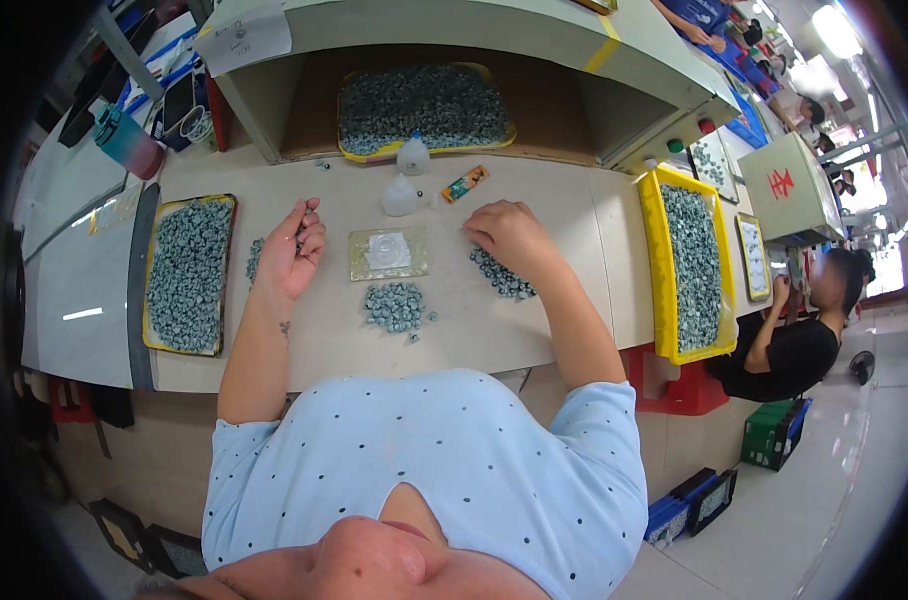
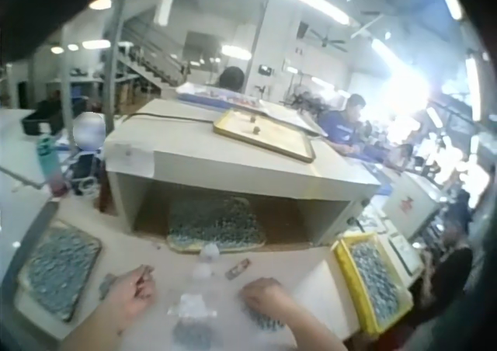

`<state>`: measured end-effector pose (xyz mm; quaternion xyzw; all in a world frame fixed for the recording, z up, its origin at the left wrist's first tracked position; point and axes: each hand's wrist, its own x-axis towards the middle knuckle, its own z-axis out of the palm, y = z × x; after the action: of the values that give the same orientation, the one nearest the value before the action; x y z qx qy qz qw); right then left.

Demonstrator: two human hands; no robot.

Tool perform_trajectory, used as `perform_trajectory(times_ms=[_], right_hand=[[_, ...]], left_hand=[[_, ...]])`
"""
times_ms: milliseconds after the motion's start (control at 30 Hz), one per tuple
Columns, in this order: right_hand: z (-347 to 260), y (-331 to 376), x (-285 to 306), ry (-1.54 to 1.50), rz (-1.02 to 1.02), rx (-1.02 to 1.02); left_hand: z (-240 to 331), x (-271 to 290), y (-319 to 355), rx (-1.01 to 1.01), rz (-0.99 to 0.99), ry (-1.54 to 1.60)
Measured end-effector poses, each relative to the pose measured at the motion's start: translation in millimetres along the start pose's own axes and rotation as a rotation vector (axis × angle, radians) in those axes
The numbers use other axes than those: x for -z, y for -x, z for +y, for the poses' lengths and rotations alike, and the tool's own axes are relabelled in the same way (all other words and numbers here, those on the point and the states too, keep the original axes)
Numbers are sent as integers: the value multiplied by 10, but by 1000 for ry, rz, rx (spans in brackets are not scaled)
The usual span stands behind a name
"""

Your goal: The person sets aside a water bottle, dispenses glue from a squeeze bottle onto a clear sheet, and inserts small black components into plastic pieces by hand.

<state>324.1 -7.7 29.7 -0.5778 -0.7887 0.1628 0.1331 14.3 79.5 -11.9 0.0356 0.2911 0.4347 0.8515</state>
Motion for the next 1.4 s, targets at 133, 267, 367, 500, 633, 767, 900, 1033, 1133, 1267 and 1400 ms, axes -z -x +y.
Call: perform_trajectory(times_ms=[133,267,367,500,633,767,900,1033,1133,1267,1400], right_hand=[[-197,-210,-149,-48,82,8],[-535,-418,-361,-190,61,-1],[-733,-560,-541,-251,-6,-34],[-792,-645,-711,-171,-40,-107],[-755,-607,-787,-147,-42,-193],[-594,-589,-811,-162,-102,-241],[-398,-567,-790,-191,-30,-232],[-224,-588,-775,-321,111,-357],[-315,-695,-693,-340,227,-329],[-340,-876,-761,-113,381,-159],[-388,-1067,-785,-91,286,-143]], left_hand=[[89,-5,12,35,-6,-15],[200,114,-38,-2,-37,-58],[268,171,-55,-5,-46,-44],[318,189,-65,11,-41,-35],[314,233,-102,17,-26,-49],[253,267,-192,61,-38,-55],[171,282,-279,161,-49,30],[146,344,-336,188,-84,100],[128,368,-354,154,-60,154],[121,275,-267,81,-40,38],[179,278,-188,29,-46,16]])
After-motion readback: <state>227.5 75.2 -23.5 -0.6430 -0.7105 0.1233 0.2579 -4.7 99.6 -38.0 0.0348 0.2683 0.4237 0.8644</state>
